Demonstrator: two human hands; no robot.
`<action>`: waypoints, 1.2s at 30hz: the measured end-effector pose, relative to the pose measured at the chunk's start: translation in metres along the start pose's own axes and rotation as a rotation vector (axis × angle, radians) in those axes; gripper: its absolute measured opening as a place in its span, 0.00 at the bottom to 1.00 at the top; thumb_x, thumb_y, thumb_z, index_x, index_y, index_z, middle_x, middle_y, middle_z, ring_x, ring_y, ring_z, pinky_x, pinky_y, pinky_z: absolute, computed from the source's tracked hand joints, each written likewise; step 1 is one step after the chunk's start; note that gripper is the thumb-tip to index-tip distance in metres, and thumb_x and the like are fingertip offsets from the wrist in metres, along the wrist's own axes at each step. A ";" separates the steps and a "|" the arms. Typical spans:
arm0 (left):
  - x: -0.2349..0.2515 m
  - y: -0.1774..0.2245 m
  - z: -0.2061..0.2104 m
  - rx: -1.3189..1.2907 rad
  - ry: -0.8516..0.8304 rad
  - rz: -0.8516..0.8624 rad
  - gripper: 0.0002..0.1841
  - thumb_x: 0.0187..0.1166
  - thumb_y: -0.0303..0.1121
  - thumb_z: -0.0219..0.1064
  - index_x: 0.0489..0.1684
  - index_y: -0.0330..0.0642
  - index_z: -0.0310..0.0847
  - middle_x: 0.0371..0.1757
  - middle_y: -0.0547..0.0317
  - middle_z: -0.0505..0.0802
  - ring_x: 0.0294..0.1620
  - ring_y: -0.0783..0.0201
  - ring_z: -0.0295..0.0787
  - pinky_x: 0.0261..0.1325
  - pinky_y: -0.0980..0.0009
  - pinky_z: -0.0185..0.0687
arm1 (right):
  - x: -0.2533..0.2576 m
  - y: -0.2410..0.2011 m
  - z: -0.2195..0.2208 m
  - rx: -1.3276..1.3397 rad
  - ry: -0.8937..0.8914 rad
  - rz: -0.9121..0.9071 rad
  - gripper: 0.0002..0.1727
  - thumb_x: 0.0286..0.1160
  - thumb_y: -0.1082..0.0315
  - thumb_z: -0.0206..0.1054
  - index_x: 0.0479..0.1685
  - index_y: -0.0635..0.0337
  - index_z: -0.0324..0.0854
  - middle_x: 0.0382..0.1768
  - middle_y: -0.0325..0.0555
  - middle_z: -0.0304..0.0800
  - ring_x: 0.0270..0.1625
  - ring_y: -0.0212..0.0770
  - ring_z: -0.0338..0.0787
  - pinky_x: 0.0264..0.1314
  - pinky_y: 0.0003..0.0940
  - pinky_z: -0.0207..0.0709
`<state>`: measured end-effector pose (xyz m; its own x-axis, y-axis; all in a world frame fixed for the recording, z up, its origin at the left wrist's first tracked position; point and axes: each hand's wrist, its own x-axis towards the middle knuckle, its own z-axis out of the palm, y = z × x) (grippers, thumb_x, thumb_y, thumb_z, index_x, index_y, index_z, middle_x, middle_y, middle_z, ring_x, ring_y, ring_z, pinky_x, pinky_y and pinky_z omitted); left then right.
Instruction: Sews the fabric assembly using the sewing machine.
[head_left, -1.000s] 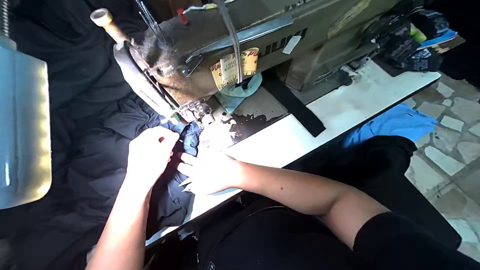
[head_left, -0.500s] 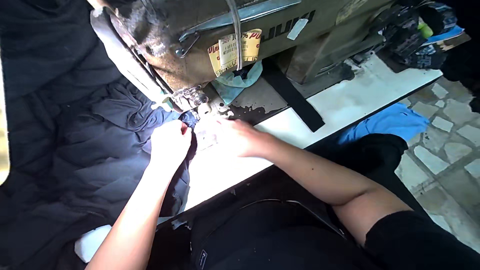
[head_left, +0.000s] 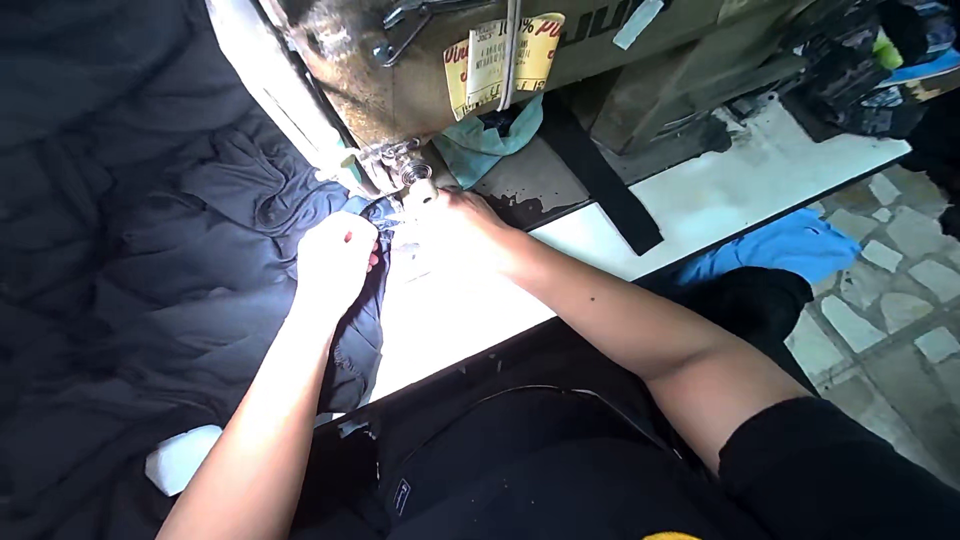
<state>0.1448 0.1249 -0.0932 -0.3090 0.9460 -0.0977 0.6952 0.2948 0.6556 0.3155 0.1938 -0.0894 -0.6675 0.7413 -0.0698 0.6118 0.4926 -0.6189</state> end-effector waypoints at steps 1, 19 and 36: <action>0.000 0.000 0.000 -0.004 -0.001 0.001 0.11 0.88 0.27 0.58 0.49 0.28 0.83 0.37 0.47 0.89 0.32 0.62 0.87 0.44 0.63 0.86 | 0.001 0.000 0.002 0.036 0.013 0.024 0.20 0.85 0.66 0.63 0.70 0.66 0.82 0.63 0.64 0.88 0.67 0.60 0.87 0.72 0.55 0.74; -0.127 -0.025 -0.025 -0.005 -0.290 0.500 0.15 0.83 0.37 0.55 0.28 0.41 0.83 0.25 0.63 0.84 0.26 0.72 0.80 0.31 0.75 0.78 | -0.015 0.006 -0.002 -0.007 0.039 -0.081 0.19 0.82 0.69 0.65 0.66 0.71 0.82 0.60 0.65 0.88 0.61 0.61 0.90 0.65 0.58 0.79; -0.164 -0.094 -0.074 -0.080 0.056 0.305 0.17 0.85 0.43 0.58 0.40 0.41 0.90 0.36 0.69 0.94 0.35 0.83 0.88 0.41 0.81 0.86 | -0.072 0.004 0.045 -0.167 0.251 -0.621 0.02 0.64 0.73 0.74 0.32 0.61 0.88 0.38 0.52 0.86 0.34 0.48 0.90 0.28 0.43 0.84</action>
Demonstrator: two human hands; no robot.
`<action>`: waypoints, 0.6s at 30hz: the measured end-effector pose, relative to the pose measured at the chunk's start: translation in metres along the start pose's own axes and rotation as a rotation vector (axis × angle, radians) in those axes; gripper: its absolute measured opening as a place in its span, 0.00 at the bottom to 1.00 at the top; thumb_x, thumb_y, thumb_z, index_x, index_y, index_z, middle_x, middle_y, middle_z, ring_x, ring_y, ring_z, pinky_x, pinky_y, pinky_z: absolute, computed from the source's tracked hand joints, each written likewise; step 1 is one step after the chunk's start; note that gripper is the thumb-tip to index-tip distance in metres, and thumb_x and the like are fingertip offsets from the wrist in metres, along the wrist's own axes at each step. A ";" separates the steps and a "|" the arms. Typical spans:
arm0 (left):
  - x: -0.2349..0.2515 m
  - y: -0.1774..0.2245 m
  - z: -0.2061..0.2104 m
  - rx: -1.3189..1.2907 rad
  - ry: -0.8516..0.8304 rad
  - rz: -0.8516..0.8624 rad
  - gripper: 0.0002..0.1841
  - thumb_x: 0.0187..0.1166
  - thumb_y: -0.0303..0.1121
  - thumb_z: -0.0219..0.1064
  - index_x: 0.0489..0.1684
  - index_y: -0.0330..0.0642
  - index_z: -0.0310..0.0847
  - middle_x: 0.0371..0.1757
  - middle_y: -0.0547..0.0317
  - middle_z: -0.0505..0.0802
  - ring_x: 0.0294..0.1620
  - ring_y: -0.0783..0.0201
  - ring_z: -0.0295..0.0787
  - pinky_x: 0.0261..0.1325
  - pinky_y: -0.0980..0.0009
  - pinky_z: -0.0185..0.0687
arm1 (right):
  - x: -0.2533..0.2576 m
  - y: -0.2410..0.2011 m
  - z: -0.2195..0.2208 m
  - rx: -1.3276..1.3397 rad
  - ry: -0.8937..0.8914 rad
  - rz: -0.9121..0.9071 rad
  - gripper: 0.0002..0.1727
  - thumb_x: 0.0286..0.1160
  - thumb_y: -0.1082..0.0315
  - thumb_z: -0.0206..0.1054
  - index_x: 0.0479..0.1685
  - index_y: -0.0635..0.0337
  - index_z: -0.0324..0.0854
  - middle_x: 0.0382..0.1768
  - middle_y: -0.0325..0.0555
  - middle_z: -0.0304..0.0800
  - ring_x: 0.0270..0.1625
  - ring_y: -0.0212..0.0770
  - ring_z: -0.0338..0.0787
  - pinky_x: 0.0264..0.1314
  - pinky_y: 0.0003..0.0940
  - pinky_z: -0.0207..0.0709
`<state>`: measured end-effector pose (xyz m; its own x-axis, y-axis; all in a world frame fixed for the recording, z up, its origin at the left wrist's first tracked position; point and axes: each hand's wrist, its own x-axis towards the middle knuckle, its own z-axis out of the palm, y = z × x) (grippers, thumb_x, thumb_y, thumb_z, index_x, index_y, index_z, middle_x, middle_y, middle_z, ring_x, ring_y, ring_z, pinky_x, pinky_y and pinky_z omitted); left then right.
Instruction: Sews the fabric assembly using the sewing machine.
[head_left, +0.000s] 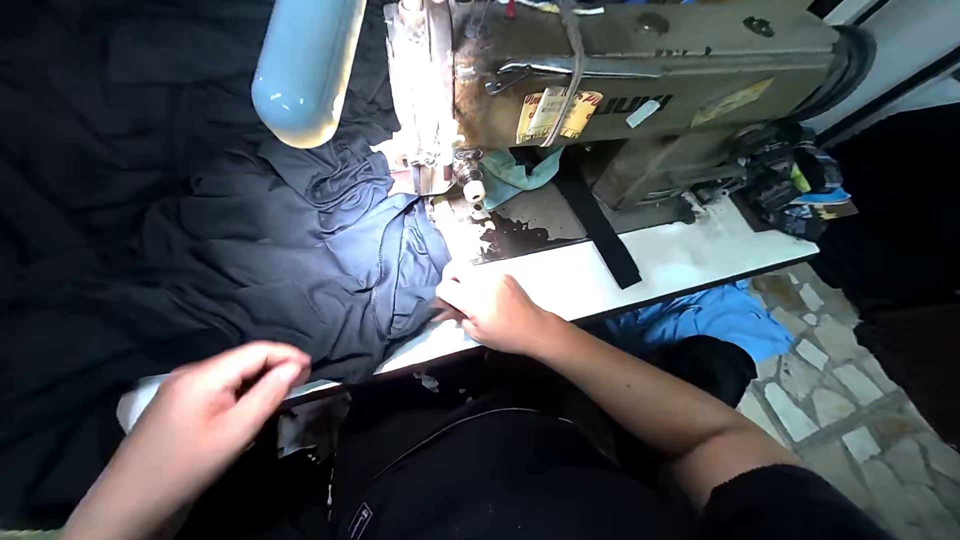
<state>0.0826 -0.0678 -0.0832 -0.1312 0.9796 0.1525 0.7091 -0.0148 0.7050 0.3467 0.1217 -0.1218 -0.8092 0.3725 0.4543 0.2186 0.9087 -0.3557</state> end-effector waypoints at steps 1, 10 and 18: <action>0.022 0.014 0.006 0.059 0.048 0.070 0.15 0.81 0.40 0.59 0.39 0.41 0.91 0.38 0.66 0.94 0.38 0.80 0.89 0.45 0.77 0.86 | -0.014 0.000 0.003 -0.017 -0.007 0.049 0.02 0.64 0.74 0.75 0.33 0.63 0.88 0.40 0.53 0.88 0.36 0.49 0.91 0.31 0.45 0.86; 0.156 -0.015 0.080 0.553 -0.197 0.578 0.13 0.71 0.27 0.65 0.46 0.30 0.90 0.66 0.32 0.89 0.74 0.28 0.79 0.72 0.31 0.71 | -0.033 -0.019 0.026 0.007 0.091 0.149 0.06 0.68 0.79 0.68 0.35 0.63 0.91 0.40 0.53 0.95 0.45 0.51 0.96 0.40 0.47 0.89; 0.158 0.018 0.083 0.560 -0.078 0.466 0.22 0.75 0.37 0.53 0.48 0.27 0.88 0.53 0.31 0.91 0.59 0.32 0.89 0.60 0.35 0.79 | -0.031 -0.023 0.021 -0.013 0.017 0.143 0.07 0.74 0.75 0.64 0.35 0.62 0.89 0.40 0.55 0.93 0.40 0.53 0.94 0.33 0.45 0.86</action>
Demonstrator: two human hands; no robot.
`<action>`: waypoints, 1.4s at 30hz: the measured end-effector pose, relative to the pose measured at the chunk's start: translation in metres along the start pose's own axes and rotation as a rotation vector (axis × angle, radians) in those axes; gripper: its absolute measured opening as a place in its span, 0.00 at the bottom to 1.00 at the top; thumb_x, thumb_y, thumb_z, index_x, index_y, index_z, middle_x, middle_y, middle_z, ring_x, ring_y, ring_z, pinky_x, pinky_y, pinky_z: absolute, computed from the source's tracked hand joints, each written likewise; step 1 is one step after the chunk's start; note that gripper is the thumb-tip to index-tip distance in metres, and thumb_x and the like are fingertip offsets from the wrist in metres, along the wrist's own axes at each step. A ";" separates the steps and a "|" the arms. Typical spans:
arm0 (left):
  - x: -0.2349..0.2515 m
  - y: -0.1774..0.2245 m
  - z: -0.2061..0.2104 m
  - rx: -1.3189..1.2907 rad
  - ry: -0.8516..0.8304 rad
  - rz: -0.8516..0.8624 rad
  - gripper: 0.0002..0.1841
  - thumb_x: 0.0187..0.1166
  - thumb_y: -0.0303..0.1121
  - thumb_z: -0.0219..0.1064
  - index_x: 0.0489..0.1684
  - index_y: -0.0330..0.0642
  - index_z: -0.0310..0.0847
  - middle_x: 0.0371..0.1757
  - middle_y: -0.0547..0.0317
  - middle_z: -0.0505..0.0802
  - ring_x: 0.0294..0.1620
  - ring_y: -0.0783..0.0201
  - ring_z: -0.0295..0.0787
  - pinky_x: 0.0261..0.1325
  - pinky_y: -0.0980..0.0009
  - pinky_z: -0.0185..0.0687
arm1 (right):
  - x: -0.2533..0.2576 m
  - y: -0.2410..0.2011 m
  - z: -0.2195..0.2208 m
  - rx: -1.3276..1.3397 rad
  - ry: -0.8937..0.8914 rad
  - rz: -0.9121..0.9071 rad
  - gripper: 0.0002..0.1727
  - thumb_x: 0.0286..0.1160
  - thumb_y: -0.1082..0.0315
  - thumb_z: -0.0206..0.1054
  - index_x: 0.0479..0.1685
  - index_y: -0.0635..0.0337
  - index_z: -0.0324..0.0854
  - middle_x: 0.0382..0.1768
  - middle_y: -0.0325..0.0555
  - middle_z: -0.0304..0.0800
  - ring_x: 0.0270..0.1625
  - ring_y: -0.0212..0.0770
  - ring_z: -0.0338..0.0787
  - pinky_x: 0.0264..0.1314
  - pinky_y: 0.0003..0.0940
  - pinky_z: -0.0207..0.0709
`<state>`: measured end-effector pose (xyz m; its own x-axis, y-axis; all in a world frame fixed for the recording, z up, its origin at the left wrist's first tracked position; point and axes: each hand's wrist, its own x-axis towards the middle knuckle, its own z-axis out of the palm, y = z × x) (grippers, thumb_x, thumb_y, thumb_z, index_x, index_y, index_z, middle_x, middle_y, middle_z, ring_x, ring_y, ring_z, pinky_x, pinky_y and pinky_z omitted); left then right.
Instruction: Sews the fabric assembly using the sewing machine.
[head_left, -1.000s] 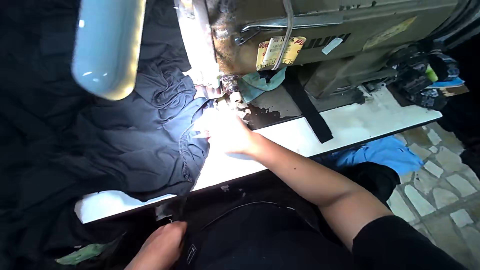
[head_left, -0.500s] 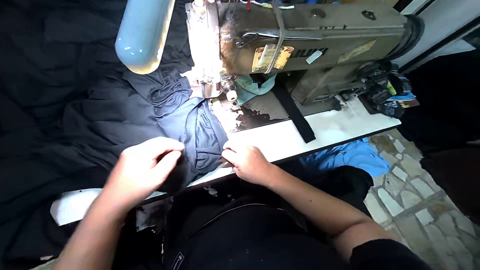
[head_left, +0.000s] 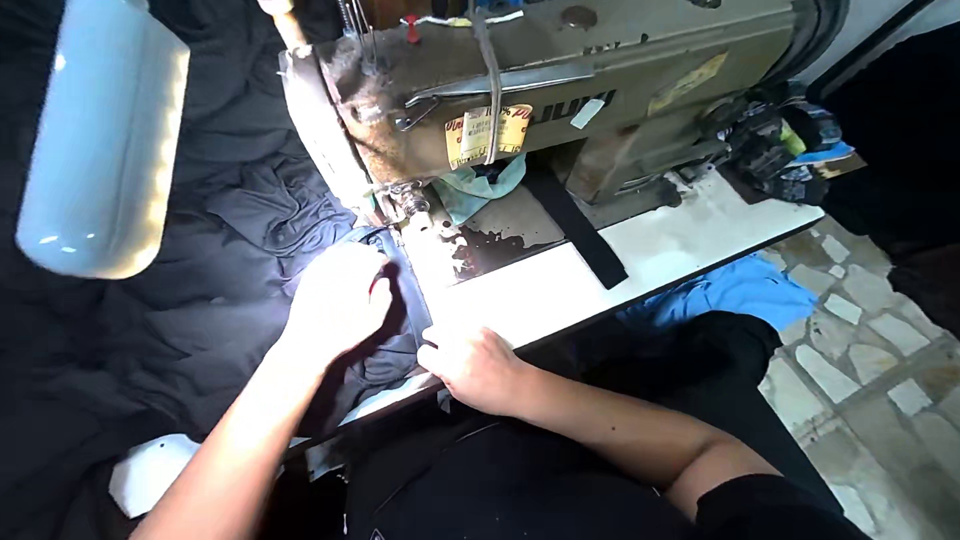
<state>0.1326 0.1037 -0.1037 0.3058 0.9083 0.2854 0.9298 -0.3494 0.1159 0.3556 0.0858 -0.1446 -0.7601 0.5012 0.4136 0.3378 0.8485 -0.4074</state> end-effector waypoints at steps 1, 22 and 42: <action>0.003 0.005 0.005 -0.012 -0.070 -0.051 0.26 0.80 0.40 0.50 0.65 0.32 0.86 0.69 0.33 0.87 0.73 0.33 0.82 0.73 0.33 0.71 | 0.000 0.000 -0.001 -0.002 -0.002 0.001 0.07 0.75 0.74 0.63 0.35 0.61 0.89 0.41 0.55 0.93 0.39 0.53 0.94 0.32 0.44 0.85; 0.080 0.110 0.049 -0.301 -0.055 0.410 0.14 0.77 0.30 0.63 0.48 0.28 0.91 0.55 0.36 0.94 0.62 0.35 0.90 0.66 0.40 0.82 | -0.090 0.018 -0.057 0.582 0.092 0.204 0.10 0.68 0.83 0.65 0.44 0.74 0.89 0.43 0.61 0.93 0.46 0.51 0.94 0.49 0.42 0.85; 0.158 0.166 0.103 -0.587 -0.007 0.396 0.06 0.72 0.19 0.66 0.35 0.27 0.89 0.44 0.37 0.94 0.52 0.42 0.92 0.60 0.52 0.85 | -0.130 0.099 -0.111 0.315 0.623 0.699 0.09 0.77 0.76 0.63 0.47 0.71 0.87 0.39 0.48 0.90 0.36 0.25 0.85 0.42 0.19 0.80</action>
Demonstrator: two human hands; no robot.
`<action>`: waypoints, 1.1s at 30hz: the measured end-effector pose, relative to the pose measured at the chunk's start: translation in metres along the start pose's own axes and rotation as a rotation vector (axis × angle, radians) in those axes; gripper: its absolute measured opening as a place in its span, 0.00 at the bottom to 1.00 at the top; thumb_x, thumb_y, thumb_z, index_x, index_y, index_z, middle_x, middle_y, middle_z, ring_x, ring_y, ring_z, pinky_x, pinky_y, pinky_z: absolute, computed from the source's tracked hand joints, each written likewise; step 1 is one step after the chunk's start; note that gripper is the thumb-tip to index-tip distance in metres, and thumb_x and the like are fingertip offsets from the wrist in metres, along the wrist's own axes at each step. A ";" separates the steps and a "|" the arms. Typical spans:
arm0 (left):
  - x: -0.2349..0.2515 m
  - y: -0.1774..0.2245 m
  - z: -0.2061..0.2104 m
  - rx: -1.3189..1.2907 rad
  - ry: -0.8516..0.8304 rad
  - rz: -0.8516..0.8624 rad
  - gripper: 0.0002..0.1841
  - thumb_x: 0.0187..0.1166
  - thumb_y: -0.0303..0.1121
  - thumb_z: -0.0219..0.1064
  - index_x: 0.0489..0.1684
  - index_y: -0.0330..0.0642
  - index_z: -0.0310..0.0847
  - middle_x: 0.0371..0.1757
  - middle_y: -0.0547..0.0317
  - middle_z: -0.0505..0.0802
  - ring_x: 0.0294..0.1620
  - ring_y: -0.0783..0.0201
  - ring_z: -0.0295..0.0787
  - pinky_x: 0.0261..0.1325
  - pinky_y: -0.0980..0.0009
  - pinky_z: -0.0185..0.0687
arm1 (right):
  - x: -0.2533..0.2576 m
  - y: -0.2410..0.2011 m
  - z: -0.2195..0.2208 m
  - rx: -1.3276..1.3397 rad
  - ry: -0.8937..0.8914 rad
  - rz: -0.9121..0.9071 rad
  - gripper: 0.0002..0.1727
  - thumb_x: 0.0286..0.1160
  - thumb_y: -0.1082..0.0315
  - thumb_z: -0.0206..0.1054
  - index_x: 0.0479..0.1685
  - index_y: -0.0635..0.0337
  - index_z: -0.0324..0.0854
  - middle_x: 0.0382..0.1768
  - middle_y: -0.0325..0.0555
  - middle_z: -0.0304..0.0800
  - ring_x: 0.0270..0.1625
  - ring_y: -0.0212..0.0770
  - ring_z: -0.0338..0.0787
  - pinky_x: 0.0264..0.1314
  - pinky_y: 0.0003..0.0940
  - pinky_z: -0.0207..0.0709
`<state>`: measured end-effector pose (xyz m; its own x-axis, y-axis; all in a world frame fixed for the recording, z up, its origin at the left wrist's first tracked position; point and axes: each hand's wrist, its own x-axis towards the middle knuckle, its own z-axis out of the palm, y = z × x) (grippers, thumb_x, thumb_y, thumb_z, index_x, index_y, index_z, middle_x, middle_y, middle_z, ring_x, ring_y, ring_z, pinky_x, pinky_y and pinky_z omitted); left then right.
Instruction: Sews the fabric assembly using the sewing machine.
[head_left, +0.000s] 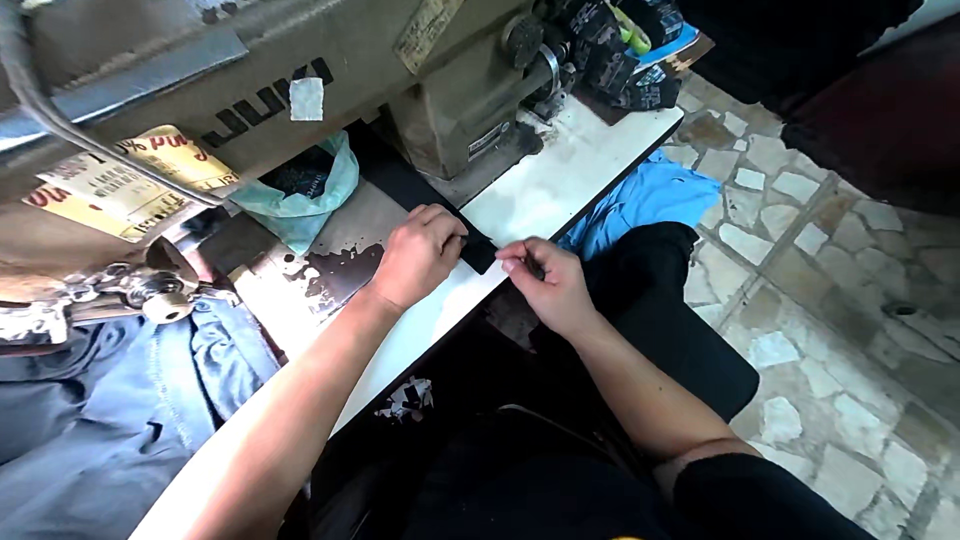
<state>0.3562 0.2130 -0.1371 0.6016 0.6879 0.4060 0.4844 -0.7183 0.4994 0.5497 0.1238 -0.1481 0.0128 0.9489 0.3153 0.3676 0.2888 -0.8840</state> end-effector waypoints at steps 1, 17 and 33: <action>0.001 0.003 -0.003 -0.044 0.016 -0.064 0.06 0.73 0.20 0.66 0.36 0.27 0.90 0.45 0.38 0.94 0.52 0.44 0.92 0.60 0.54 0.85 | 0.007 -0.002 0.000 -0.023 0.022 0.008 0.09 0.77 0.76 0.64 0.48 0.70 0.87 0.40 0.49 0.89 0.36 0.27 0.84 0.41 0.20 0.79; 0.020 0.025 -0.048 -1.309 0.369 -1.021 0.35 0.90 0.64 0.32 0.59 0.44 0.75 0.38 0.59 0.93 0.39 0.64 0.93 0.48 0.64 0.91 | 0.052 -0.059 0.025 -0.204 -0.139 -0.428 0.09 0.65 0.81 0.70 0.44 0.70 0.87 0.57 0.59 0.89 0.51 0.47 0.93 0.49 0.41 0.90; -0.116 0.094 -0.060 -0.822 0.438 -0.425 0.21 0.82 0.22 0.58 0.71 0.48 0.81 0.43 0.65 0.97 0.37 0.70 0.96 0.44 0.71 0.96 | 0.006 -0.096 0.070 0.675 -0.215 -0.058 0.06 0.79 0.76 0.62 0.37 0.53 0.77 0.19 0.27 0.76 0.15 0.16 0.70 0.19 0.11 0.68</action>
<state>0.2935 0.0719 -0.0912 0.1174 0.9650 0.2346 -0.0810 -0.2262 0.9707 0.4494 0.1108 -0.0857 -0.1986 0.9136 0.3548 -0.2949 0.2895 -0.9106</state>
